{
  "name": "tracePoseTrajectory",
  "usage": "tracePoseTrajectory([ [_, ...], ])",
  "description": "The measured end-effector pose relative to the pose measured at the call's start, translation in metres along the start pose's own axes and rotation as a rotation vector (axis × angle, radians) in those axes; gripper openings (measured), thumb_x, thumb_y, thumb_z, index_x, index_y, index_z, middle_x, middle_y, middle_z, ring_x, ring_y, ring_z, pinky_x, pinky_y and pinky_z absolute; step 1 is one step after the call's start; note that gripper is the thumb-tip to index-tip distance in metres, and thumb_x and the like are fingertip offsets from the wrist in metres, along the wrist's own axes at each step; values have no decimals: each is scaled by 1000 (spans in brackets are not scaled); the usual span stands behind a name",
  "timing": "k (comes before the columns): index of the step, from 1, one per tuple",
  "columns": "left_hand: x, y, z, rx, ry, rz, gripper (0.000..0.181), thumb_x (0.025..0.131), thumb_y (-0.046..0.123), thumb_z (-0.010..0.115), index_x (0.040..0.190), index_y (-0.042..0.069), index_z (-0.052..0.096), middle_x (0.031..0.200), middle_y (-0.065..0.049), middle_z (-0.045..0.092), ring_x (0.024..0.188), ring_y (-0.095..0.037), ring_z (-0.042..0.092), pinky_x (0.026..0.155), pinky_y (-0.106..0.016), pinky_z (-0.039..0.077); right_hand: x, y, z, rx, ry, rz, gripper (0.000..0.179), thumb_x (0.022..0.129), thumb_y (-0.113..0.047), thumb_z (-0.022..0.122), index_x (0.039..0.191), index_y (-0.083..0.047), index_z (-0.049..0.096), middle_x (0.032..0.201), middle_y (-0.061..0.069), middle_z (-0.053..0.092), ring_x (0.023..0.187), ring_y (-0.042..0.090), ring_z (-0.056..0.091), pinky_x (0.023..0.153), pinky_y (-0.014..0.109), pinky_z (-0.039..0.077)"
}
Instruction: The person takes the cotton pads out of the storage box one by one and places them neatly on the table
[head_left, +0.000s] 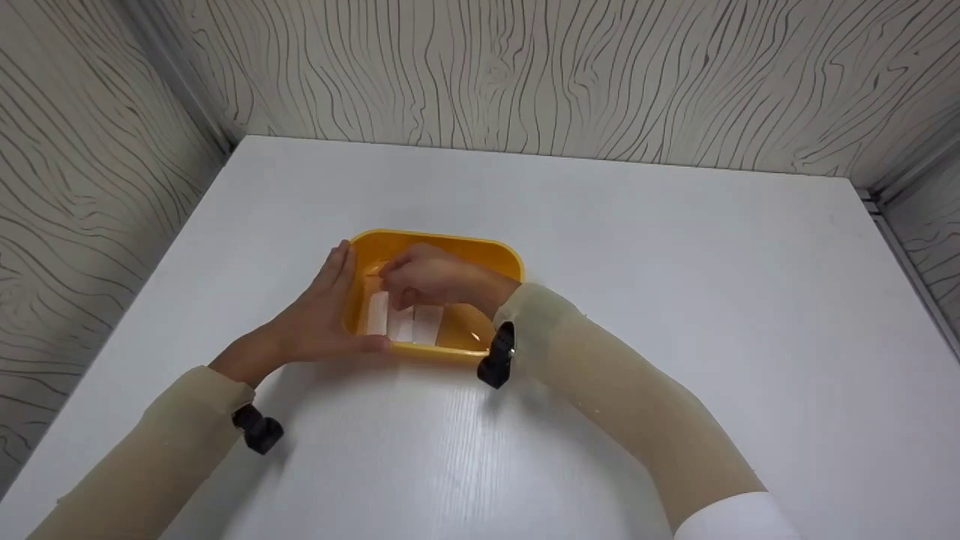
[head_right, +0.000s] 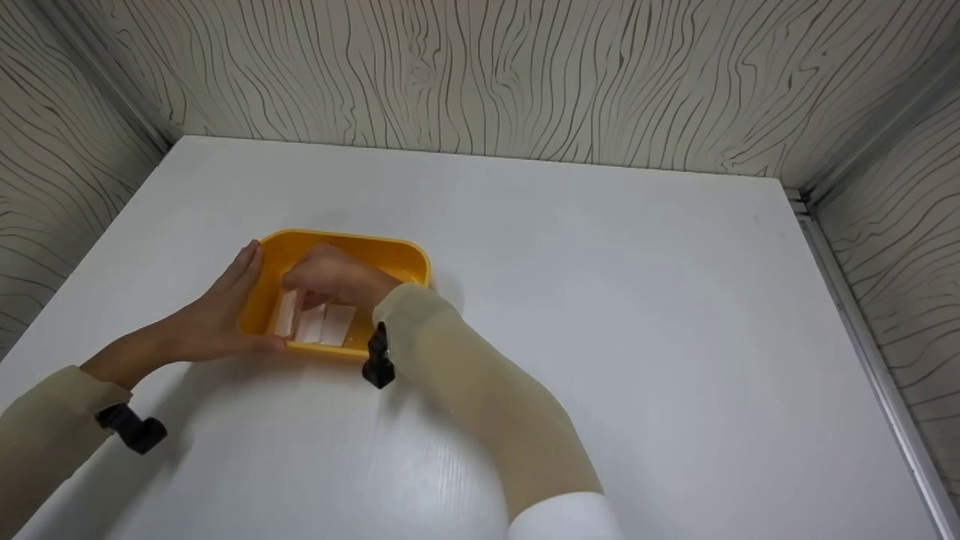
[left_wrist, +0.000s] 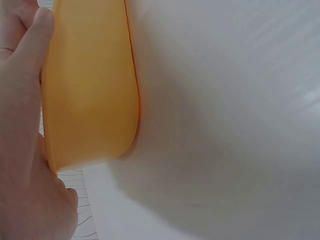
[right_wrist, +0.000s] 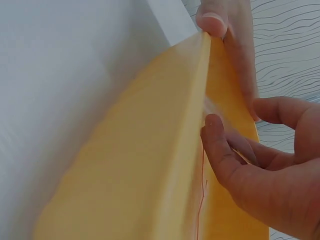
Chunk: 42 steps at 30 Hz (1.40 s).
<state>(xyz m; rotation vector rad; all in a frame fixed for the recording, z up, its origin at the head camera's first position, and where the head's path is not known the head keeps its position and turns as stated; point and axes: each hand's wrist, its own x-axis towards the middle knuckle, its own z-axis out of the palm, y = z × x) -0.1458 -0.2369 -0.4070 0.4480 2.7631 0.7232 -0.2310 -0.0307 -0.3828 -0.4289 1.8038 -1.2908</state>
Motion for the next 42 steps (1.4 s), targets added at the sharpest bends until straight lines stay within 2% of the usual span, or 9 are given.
tracePoseTrajectory([
  [4, 0, -1, 1, 2, 10, -4, 141, 75, 76, 72, 160, 3, -14, 168, -16, -17, 156, -36, -9, 121, -58, 20, -1, -1, 1, 33, 24, 36, 39, 105, -11, 55, 141, 4, 54, 107, 10, 63, 75, 21, 56, 89, 33, 57],
  [7, 0, -1, 0, 8, 7, -7, 141, 75, 76, 72, 160, 3, -14, 168, -17, -17, 156, -37, -7, 120, -59, 21, -1, -1, 1, 61, 41, 63, 44, 104, -9, 56, 146, 1, 50, 121, 10, 64, 74, 21, 55, 91, 36, 58],
  [9, 0, 0, 0, 13, 3, -9, 141, 75, 76, 71, 160, 2, -14, 168, -17, -17, 156, -37, -7, 120, -58, 21, -1, -1, 1, 82, 53, 76, 45, 102, -5, 58, 146, 0, 50, 124, 12, 64, 72, 21, 55, 90, 37, 58],
  [15, 0, 1, -1, 11, -1, -8, 140, 76, 76, 71, 160, 1, -13, 168, -18, -17, 155, -37, -7, 120, -58, 22, 0, -1, 2, 97, 103, 40, 46, 97, 4, 59, 143, 0, 51, 120, 14, 61, 72, 21, 58, 80, 30, 59],
  [22, 0, 0, -1, 20, -13, -16, 141, 76, 76, 71, 159, -1, -14, 168, -18, -18, 155, -37, -8, 121, -57, 20, 0, 1, 4, 53, 150, -25, 46, 93, 10, 54, 138, 1, 55, 127, 13, 61, 77, 20, 57, 79, 29, 57],
  [28, -1, 1, -1, 5, -26, -20, 141, 77, 75, 71, 158, 1, -17, 167, -12, -23, 155, -33, -12, 123, -55, 15, -4, 2, 3, 35, 174, -46, 43, 94, 9, 49, 135, 0, 59, 118, 7, 67, 71, 18, 53, 79, 34, 52],
  [32, 0, 1, -1, 5, -29, -17, 141, 77, 76, 71, 158, 1, -17, 167, -12, -23, 155, -33, -12, 123, -55, 15, -4, 2, 2, 18, 189, -55, 43, 95, 8, 49, 135, 0, 60, 118, 6, 67, 73, 19, 55, 82, 36, 55],
  [39, 1, 0, -2, -11, -23, -14, 141, 77, 76, 71, 158, 2, -18, 167, -12, -23, 155, -33, -12, 122, -56, 17, -4, -2, 0, 10, 183, -85, 44, 95, 7, 46, 137, 3, 58, 127, 13, 64, 75, 18, 55, 72, 25, 54],
  [42, 0, -1, -3, -14, -20, -16, 142, 76, 76, 72, 158, 2, -18, 167, -13, -23, 155, -34, -11, 122, -57, 17, -5, -3, -1, -6, 187, -90, 43, 96, 5, 46, 137, 3, 58, 126, 12, 65, 75, 18, 56, 71, 23, 54],
])
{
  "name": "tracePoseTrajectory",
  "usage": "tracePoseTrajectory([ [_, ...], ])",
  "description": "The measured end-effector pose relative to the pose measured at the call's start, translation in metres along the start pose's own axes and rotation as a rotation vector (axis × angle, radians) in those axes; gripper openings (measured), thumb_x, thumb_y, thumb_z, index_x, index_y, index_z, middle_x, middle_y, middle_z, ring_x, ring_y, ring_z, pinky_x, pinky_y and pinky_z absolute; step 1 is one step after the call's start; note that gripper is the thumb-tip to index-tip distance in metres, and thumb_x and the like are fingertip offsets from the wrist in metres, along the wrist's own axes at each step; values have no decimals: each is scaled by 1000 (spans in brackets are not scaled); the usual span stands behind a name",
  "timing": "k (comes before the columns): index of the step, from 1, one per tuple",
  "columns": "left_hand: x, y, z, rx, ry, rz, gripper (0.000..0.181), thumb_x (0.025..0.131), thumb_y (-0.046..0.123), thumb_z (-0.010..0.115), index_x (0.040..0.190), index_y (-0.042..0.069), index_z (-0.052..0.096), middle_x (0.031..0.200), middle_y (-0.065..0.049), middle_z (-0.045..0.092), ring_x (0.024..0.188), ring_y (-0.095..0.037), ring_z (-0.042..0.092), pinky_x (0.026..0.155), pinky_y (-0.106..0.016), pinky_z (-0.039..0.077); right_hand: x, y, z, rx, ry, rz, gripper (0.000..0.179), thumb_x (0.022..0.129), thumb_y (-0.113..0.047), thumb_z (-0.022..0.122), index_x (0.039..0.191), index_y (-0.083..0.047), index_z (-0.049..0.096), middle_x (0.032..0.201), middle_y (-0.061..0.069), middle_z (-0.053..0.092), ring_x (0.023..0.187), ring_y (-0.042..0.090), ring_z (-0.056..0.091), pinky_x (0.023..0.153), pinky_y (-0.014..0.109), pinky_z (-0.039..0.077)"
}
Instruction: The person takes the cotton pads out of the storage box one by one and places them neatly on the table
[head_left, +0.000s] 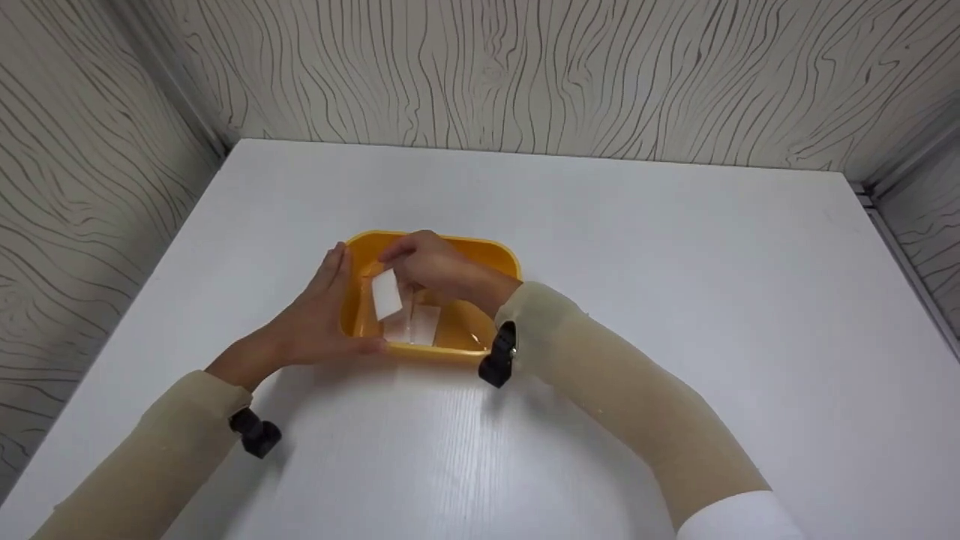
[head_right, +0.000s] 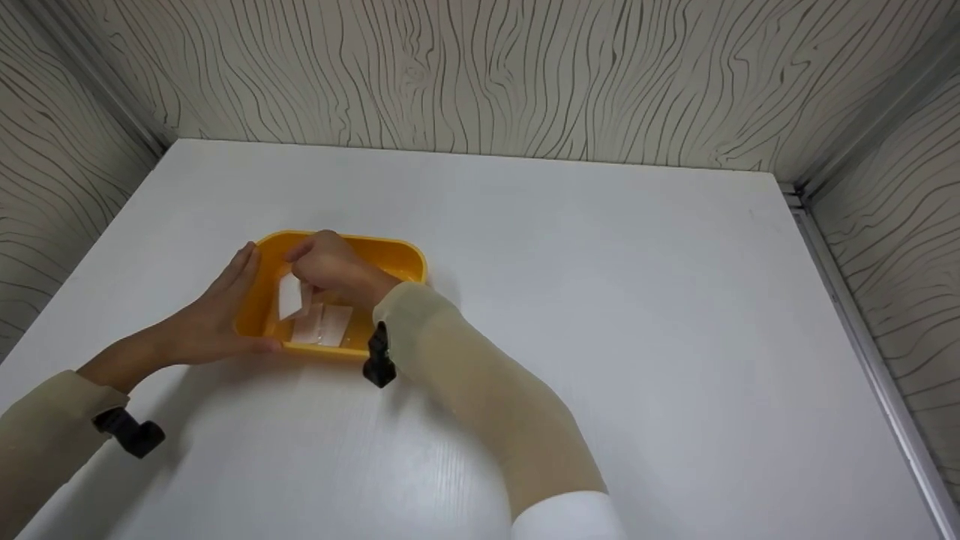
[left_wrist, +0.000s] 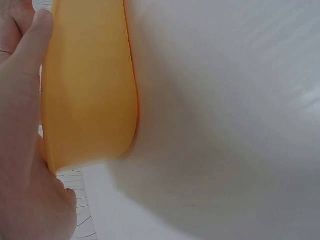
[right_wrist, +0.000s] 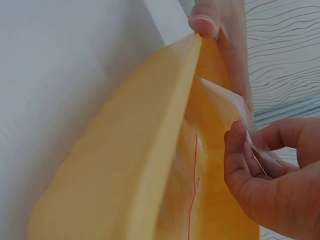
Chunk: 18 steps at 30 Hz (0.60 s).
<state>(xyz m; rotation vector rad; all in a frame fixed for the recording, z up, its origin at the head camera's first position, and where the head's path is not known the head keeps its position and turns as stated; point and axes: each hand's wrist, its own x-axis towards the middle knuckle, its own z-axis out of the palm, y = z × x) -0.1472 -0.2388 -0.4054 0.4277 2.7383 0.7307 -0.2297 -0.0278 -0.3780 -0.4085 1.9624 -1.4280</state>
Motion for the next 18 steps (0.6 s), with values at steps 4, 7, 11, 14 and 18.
tracePoseTrajectory([
  [4, -1, -1, 0, -1, 11, 0, 142, 76, 75, 73, 159, 2, -16, 167, -16, -20, 155, -37, -7, 121, -58, 19, -1, 0, -1, -17, 20, 4, 40, 99, 2, 46, 136, 1, 60, 119, 8, 66, 76, 18, 57, 74, 26, 55],
  [7, -2, -2, 1, -9, 19, -3, 141, 76, 74, 73, 160, 3, -15, 168, -16, -19, 155, -38, -4, 120, -60, 20, -2, 0, -1, -31, 40, 7, 38, 100, 0, 48, 135, -1, 61, 117, 6, 66, 83, 19, 59, 81, 27, 56],
  [11, -2, -3, 2, -15, 26, 0, 140, 76, 73, 73, 160, 3, -15, 168, -17, -18, 155, -38, -5, 119, -61, 20, -4, 0, -1, -30, 47, -6, 36, 100, -1, 49, 134, 0, 62, 123, 7, 65, 91, 19, 60, 86, 27, 56],
  [14, -2, -3, 2, -14, 32, 10, 140, 77, 72, 74, 160, 1, -14, 168, -18, -17, 155, -39, -5, 119, -61, 21, -6, 0, -3, -18, 52, -23, 36, 101, -1, 48, 135, 2, 62, 125, 11, 65, 88, 18, 58, 84, 27, 55],
  [18, -1, -3, 2, -13, 40, 23, 139, 77, 71, 74, 160, 0, -12, 168, -20, -15, 155, -40, -4, 119, -62, 22, -9, -2, -5, -13, 68, -21, 36, 101, -1, 48, 134, 3, 62, 122, 11, 66, 87, 18, 58, 83, 26, 56],
])
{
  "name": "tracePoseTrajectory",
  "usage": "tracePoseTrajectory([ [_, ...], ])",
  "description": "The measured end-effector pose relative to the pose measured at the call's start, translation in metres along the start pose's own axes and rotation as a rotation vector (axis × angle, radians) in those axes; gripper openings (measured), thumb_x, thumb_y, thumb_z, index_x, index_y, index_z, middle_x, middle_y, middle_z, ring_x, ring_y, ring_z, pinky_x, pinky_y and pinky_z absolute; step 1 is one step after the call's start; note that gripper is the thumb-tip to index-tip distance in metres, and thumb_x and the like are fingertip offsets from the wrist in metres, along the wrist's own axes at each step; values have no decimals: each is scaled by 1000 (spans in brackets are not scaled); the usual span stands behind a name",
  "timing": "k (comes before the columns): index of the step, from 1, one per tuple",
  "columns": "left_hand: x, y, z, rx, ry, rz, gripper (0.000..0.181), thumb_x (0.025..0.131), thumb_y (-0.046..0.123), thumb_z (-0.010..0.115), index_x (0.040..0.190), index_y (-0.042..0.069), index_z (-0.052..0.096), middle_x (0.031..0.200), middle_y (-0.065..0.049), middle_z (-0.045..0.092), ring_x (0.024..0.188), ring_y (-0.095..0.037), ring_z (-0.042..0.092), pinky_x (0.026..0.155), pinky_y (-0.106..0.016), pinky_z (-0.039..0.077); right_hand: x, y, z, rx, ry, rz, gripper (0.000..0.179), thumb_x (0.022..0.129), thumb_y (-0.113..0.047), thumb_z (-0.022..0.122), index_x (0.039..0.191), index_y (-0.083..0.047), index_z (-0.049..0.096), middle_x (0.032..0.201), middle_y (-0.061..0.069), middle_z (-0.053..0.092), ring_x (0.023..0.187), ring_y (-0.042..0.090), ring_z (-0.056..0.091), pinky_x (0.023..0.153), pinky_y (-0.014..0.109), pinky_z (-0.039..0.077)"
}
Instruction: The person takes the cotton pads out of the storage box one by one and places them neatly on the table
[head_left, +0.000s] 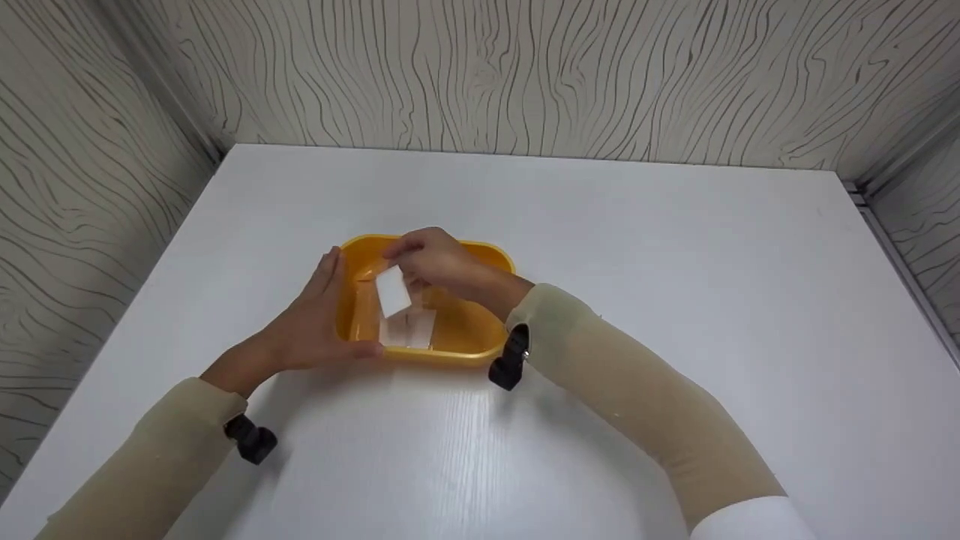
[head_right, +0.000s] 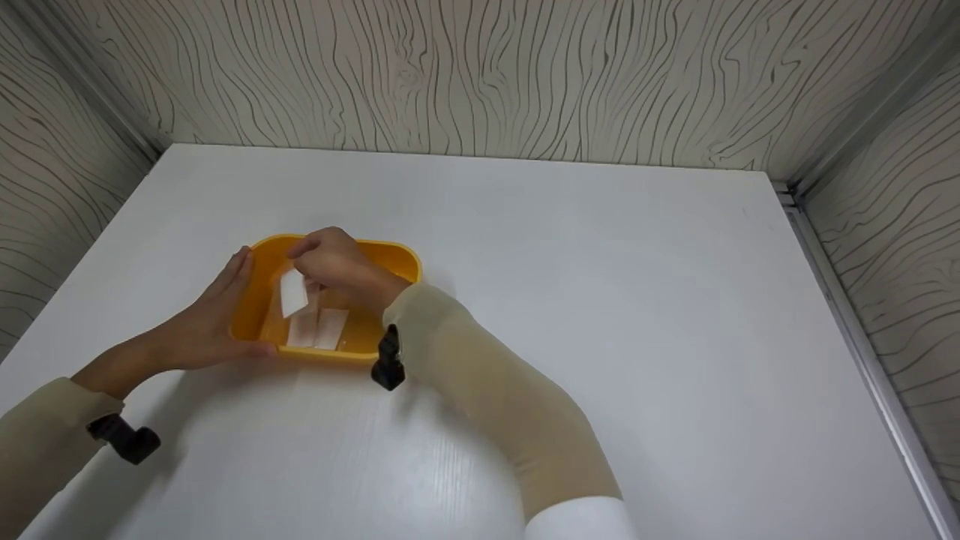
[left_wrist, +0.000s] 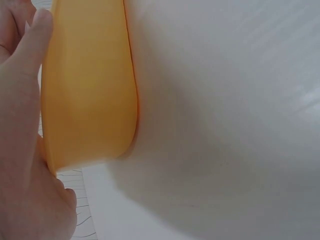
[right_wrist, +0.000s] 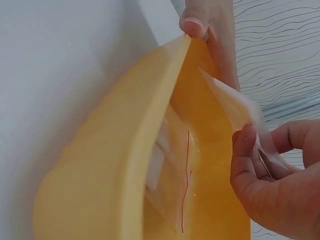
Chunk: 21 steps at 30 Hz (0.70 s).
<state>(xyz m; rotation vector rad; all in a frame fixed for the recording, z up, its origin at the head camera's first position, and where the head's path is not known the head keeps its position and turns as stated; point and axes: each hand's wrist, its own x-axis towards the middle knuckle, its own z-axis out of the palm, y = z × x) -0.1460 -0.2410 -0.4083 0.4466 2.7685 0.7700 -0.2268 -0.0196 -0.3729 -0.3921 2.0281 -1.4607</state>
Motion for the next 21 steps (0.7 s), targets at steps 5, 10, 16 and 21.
tracePoseTrajectory([
  [5, 1, -1, 1, -7, 0, -11, 139, 76, 72, 74, 161, 2, -12, 168, -20, -15, 155, -42, 0, 118, -63, 23, -4, 0, -2, 23, 5, 0, 34, 102, -3, 50, 134, 3, 62, 120, 10, 67, 91, 19, 61, 84, 28, 57],
  [10, 0, -1, 2, -15, 10, -17, 138, 76, 71, 75, 161, 4, -11, 168, -19, -13, 155, -41, 2, 117, -63, 24, -9, -1, -3, 15, -6, -5, 34, 102, -5, 52, 134, 1, 62, 123, 10, 67, 94, 20, 62, 83, 28, 56],
  [16, -1, -1, 2, 6, 6, -28, 139, 76, 74, 73, 161, 4, -12, 168, -20, -12, 155, -41, 3, 117, -62, 26, -15, -1, -4, 7, -19, 9, 34, 102, -4, 51, 134, 0, 62, 130, 13, 65, 99, 20, 61, 88, 30, 56],
  [21, -1, -1, 3, 9, 12, -22, 139, 75, 74, 73, 161, 4, -11, 168, -20, -12, 155, -41, 5, 116, -62, 26, -20, -2, -7, 8, -17, 9, 35, 102, -2, 50, 134, 0, 62, 135, 16, 62, 98, 20, 61, 87, 30, 56],
])
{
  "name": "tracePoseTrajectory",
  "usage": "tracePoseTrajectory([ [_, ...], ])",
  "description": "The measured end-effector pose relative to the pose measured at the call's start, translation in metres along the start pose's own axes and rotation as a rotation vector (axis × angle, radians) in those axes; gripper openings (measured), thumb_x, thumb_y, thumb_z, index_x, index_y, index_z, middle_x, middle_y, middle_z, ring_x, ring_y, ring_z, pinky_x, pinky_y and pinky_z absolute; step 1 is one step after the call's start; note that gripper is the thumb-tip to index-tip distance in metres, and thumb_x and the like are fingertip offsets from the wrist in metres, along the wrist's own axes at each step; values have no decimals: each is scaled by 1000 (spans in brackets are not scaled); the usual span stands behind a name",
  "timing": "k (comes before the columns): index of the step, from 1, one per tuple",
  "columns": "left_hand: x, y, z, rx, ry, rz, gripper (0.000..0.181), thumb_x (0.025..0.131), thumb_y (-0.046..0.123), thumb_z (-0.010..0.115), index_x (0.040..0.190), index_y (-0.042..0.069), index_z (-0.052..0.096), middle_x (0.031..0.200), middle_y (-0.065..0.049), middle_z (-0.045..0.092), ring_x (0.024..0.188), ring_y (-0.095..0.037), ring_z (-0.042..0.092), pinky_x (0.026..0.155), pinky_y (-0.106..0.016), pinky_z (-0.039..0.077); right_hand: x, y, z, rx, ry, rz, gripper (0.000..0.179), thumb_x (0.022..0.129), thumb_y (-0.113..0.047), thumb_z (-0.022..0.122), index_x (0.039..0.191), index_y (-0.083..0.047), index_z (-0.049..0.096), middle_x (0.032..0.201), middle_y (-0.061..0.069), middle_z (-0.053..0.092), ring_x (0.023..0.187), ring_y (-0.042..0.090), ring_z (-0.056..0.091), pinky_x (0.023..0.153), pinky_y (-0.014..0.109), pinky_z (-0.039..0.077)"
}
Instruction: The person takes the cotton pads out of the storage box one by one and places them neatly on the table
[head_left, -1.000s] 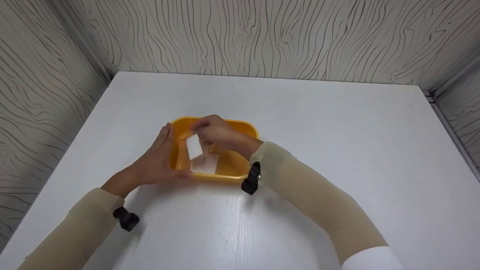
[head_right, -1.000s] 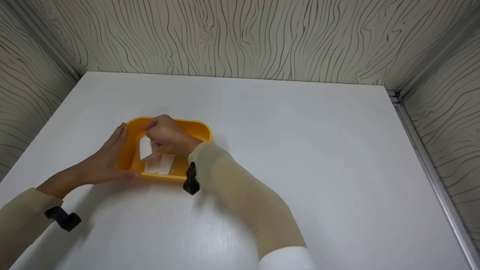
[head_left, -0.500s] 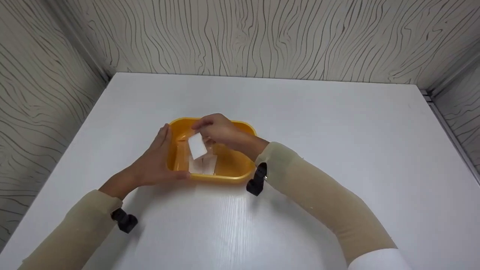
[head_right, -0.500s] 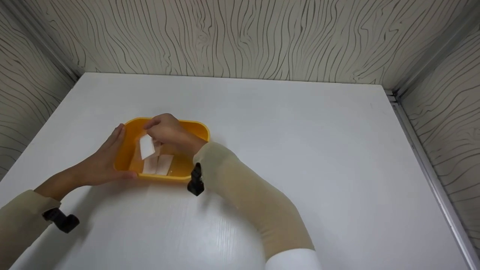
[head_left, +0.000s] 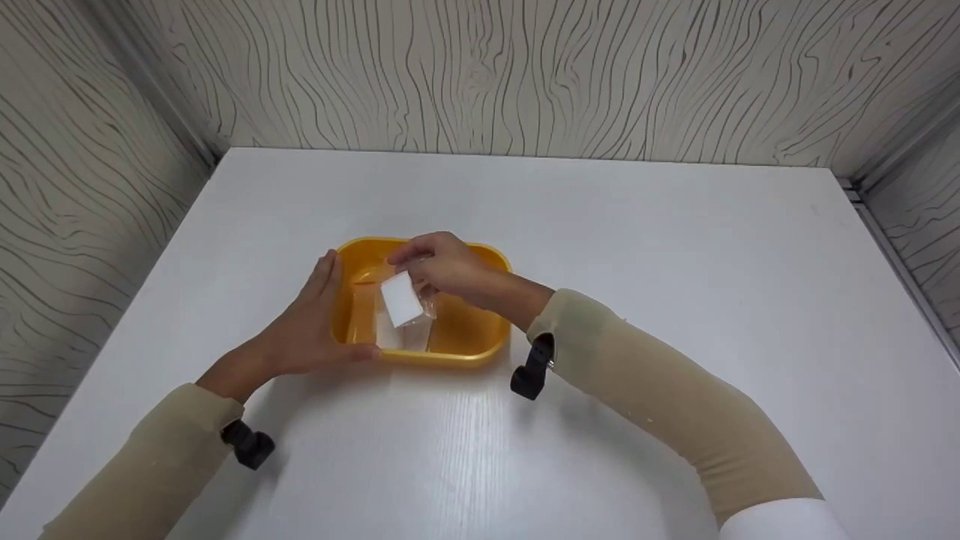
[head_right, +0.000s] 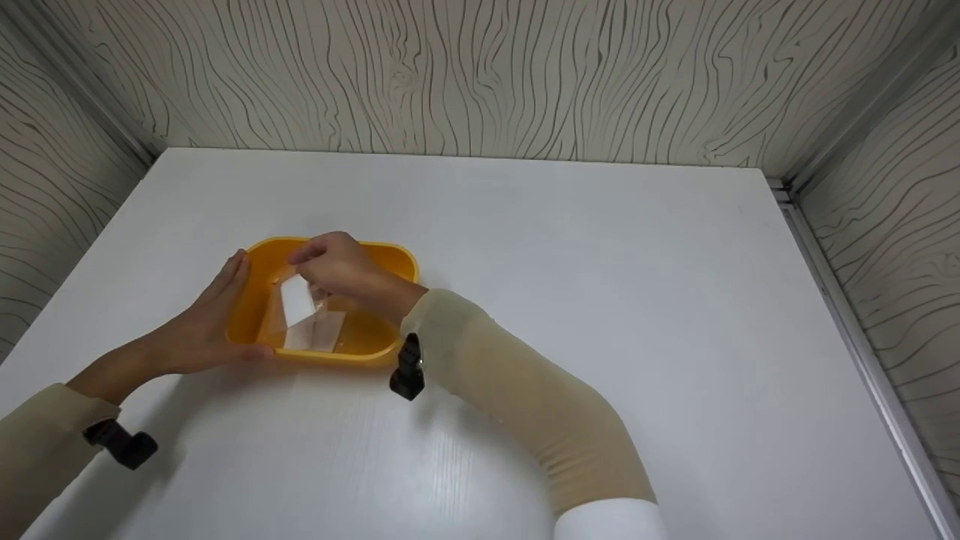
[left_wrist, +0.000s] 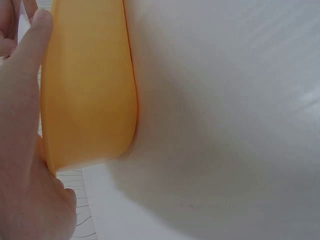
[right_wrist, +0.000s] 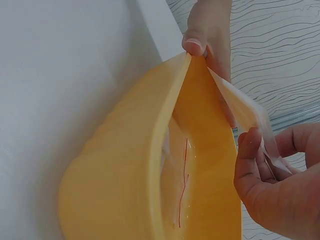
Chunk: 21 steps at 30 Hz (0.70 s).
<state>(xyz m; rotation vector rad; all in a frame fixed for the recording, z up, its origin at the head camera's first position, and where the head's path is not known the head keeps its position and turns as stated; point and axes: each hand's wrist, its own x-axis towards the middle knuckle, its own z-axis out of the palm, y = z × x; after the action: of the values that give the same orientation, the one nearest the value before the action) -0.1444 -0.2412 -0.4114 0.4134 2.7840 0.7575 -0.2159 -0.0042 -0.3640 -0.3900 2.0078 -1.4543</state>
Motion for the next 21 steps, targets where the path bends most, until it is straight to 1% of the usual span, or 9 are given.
tracePoseTrajectory([
  [3, 0, 0, 0, 2, 3, 6, 139, 75, 74, 73, 161, 3, -10, 169, -20, -11, 155, -41, 3, 116, -63, 26, -3, -1, -3, 17, -2, -8, 36, 100, 0, 49, 133, 0, 63, 135, 15, 62, 97, 19, 61, 84, 28, 56],
  [7, -1, 0, -1, 11, -6, -2, 141, 75, 74, 73, 161, 2, -11, 168, -20, -12, 155, -42, -1, 116, -64, 25, -6, -1, -7, 43, 14, -16, 34, 99, 1, 50, 129, -1, 66, 129, 10, 65, 95, 18, 61, 81, 27, 56],
  [10, 0, 0, -1, 15, -13, -15, 142, 74, 75, 73, 161, 2, -12, 168, -21, -13, 155, -42, 0, 116, -63, 25, -8, -2, -10, 61, 30, -20, 34, 98, 2, 49, 125, -2, 67, 125, 7, 66, 93, 18, 61, 79, 27, 56],
  [12, 0, 0, -1, 19, -14, -20, 142, 74, 75, 72, 160, 1, -13, 168, -21, -13, 155, -42, 0, 117, -63, 23, -10, -2, -12, 70, 34, -27, 34, 97, 3, 48, 124, -2, 68, 124, 7, 66, 92, 18, 61, 78, 26, 55],
  [16, -1, 0, -1, 21, -17, -27, 142, 74, 76, 72, 160, 2, -13, 168, -20, -14, 155, -42, -1, 117, -63, 22, -14, -4, -15, 62, 44, -31, 35, 96, 4, 47, 123, -3, 68, 124, 6, 65, 93, 18, 61, 78, 27, 55],
  [21, -1, 0, 0, 12, -13, -29, 142, 74, 76, 73, 160, 3, -14, 168, -19, -15, 155, -42, 0, 117, -63, 23, -19, -5, -20, 55, 55, -33, 35, 97, 4, 47, 123, -4, 69, 125, 5, 65, 97, 19, 61, 81, 29, 56],
])
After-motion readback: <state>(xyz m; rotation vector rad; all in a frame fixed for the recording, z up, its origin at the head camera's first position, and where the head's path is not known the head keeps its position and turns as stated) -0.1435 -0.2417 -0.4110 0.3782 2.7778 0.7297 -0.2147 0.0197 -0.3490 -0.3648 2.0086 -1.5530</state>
